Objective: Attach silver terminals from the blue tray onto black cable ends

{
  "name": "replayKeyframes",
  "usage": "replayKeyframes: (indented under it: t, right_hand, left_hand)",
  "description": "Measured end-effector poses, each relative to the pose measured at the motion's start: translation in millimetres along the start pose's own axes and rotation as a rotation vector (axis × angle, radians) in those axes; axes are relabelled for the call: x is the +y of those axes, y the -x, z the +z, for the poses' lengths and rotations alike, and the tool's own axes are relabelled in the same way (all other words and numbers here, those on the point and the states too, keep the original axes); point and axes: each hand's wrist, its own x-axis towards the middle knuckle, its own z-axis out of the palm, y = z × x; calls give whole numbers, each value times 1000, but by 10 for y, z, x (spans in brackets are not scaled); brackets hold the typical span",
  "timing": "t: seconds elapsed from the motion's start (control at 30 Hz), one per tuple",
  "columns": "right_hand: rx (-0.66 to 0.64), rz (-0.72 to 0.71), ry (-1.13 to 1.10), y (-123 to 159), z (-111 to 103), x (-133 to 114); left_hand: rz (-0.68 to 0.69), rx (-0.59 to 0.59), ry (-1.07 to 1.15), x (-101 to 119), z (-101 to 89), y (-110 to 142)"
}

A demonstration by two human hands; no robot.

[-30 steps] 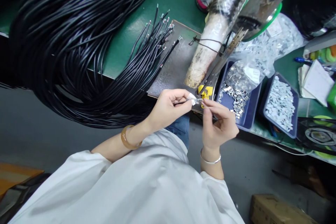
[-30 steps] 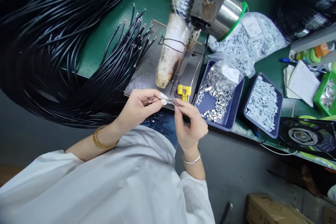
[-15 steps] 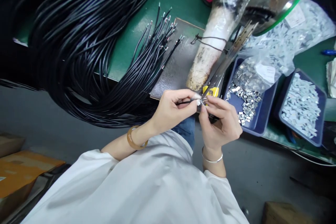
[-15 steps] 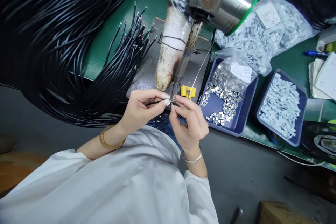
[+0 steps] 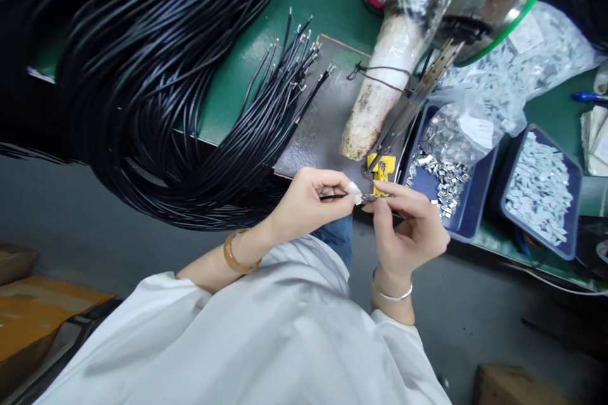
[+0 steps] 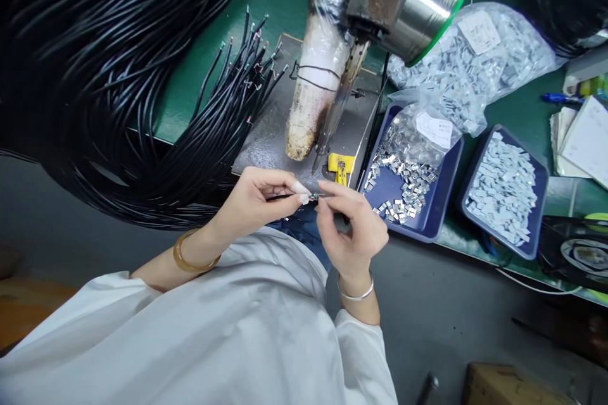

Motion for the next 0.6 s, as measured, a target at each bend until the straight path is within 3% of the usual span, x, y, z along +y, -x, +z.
replayKeyframes:
  t: [0.1,0.2,0.3,0.47,0.6]
  right_hand:
    - [-60,-177,133,-2,-23,-40]
    - [-58,-248,191,13,-5,-31]
    - [-23,-200,140,41,27,3]
    - [23,9,-119,69,53,44]
    - [94,6,-14,63,64,69]
  left_hand:
    - [-3,-15,8,-4,-6,7]
    - [-9,-3,56,-9,-10,3]
    - [-10,11,67,-15,-10,7]
    - [41,9,19,-21,6,15]
    - [88,97,-79,-40,18,7]
